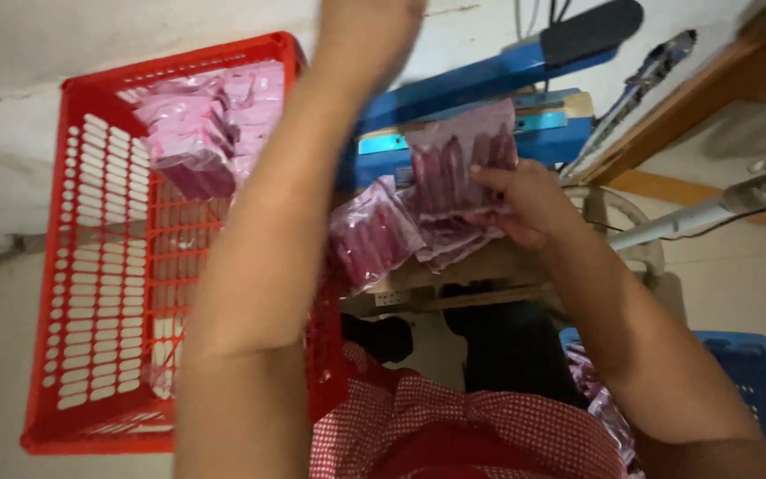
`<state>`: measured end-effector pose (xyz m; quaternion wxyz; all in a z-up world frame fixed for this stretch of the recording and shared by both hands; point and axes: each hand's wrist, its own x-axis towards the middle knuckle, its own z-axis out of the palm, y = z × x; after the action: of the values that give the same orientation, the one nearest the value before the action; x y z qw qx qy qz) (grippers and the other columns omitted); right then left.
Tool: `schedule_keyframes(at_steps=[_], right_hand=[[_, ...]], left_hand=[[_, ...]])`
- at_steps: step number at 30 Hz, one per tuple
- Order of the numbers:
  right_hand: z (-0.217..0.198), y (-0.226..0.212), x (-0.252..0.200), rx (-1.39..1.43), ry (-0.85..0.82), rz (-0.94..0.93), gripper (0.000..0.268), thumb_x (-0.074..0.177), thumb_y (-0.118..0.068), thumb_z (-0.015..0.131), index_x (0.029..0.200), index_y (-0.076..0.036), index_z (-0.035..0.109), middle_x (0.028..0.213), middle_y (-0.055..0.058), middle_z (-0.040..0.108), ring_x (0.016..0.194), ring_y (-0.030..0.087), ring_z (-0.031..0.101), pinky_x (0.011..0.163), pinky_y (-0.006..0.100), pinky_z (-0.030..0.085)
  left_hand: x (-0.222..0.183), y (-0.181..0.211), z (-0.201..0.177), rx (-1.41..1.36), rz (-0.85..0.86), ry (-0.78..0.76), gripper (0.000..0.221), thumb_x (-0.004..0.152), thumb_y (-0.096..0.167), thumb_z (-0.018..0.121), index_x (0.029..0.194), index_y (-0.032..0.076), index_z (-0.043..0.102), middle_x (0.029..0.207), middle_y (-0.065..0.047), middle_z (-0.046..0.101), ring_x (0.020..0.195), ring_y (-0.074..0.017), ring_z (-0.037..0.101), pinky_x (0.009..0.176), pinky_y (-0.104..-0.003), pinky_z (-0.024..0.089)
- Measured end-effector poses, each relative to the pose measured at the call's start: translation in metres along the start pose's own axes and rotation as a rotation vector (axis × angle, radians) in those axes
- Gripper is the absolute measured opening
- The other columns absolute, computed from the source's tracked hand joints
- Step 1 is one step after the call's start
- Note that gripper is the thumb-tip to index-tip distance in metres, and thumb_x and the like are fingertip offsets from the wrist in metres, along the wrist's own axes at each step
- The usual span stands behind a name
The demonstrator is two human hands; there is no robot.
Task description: The person is taking small pink packages of meat from a red crate and sealing them using a manual heat sealer.
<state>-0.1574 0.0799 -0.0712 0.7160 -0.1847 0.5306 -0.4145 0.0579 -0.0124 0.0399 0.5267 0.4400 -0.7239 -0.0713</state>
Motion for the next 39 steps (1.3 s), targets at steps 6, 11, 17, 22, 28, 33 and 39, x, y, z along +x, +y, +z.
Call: schedule_keyframes(at_steps=[6, 11, 17, 22, 28, 33, 39], right_hand=[[0.043, 0.02, -0.035, -0.215, -0.146, -0.089, 0.033, 0.075, -0.005, 0.087, 0.105, -0.005, 0.075, 0.09, 0.015, 0.071, 0.084, 0.038, 0.076, 0.065, 0.059, 0.064], [0.083, 0.042, -0.058, -1.115, -0.199, -0.67, 0.096, 0.075, -0.027, 0.086, 0.156, -0.009, 0.039, 0.131, 0.032, 0.064, 0.121, 0.051, 0.061, 0.098, 0.063, 0.05], [0.051, 0.117, 0.018, -1.465, -0.006, -1.509, 0.04, 0.089, -0.026, 0.072, 0.13, -0.025, 0.07, 0.135, 0.016, 0.061, 0.122, 0.045, 0.061, 0.096, 0.063, 0.047], [0.047, 0.101, -0.006, -1.404, -0.026, -1.633, 0.041, 0.089, -0.035, 0.072, 0.129, -0.024, 0.072, 0.136, 0.014, 0.062, 0.122, 0.043, 0.062, 0.096, 0.057, 0.046], [0.028, 0.106, -0.01, -1.382, -0.035, -1.567, 0.036, 0.09, -0.031, 0.073, 0.125, -0.022, 0.071, 0.14, 0.011, 0.061, 0.131, 0.04, 0.058, 0.103, 0.056, 0.04], [0.028, 0.111, -0.015, -1.354, -0.029, -1.578, 0.033, 0.089, -0.027, 0.076, 0.121, -0.021, 0.072, 0.134, 0.012, 0.064, 0.126, 0.04, 0.061, 0.1, 0.055, 0.041], [0.025, 0.113, -0.017, -1.338, -0.017, -1.535, 0.034, 0.089, -0.029, 0.076, 0.123, -0.026, 0.072, 0.136, 0.005, 0.065, 0.128, 0.034, 0.061, 0.105, 0.053, 0.039]], left_hand=[[-0.031, -0.038, -0.142, 0.123, -0.124, -0.012, 0.009, 0.095, 0.016, 0.077, 0.1, 0.009, 0.078, 0.082, -0.004, 0.072, 0.073, -0.0274, 0.074, 0.073, -0.043, 0.06], [-0.116, -0.123, -0.236, 0.469, -0.452, 0.066, 0.022, 0.091, 0.018, 0.074, 0.105, 0.001, 0.072, 0.084, -0.02, 0.065, 0.079, -0.0379, 0.066, 0.067, -0.048, 0.048], [-0.215, -0.176, -0.255, 0.505, -1.009, 0.038, 0.048, 0.082, 0.025, 0.074, 0.125, 0.005, 0.064, 0.099, -0.019, 0.072, 0.103, -0.0396, 0.071, 0.086, -0.054, 0.055], [-0.224, -0.168, -0.221, 0.176, -1.03, 0.054, 0.059, 0.074, 0.009, 0.079, 0.127, -0.003, 0.059, 0.109, -0.022, 0.072, 0.108, -0.0391, 0.07, 0.093, -0.05, 0.054], [-0.224, -0.179, -0.219, 0.167, -0.997, 0.106, 0.06, 0.077, 0.013, 0.089, 0.124, -0.005, 0.057, 0.116, -0.026, 0.07, 0.116, -0.0407, 0.067, 0.097, -0.048, 0.054], [-0.228, -0.195, -0.22, 0.303, -1.082, 0.065, 0.068, 0.074, 0.035, 0.094, 0.127, 0.007, 0.061, 0.117, -0.015, 0.072, 0.117, -0.031, 0.068, 0.097, -0.043, 0.055], [-0.21, -0.178, -0.214, 0.148, -0.943, 0.17, 0.048, 0.073, 0.019, 0.089, 0.115, 0.008, 0.07, 0.096, -0.011, 0.073, 0.093, -0.0235, 0.072, 0.082, -0.036, 0.055]])
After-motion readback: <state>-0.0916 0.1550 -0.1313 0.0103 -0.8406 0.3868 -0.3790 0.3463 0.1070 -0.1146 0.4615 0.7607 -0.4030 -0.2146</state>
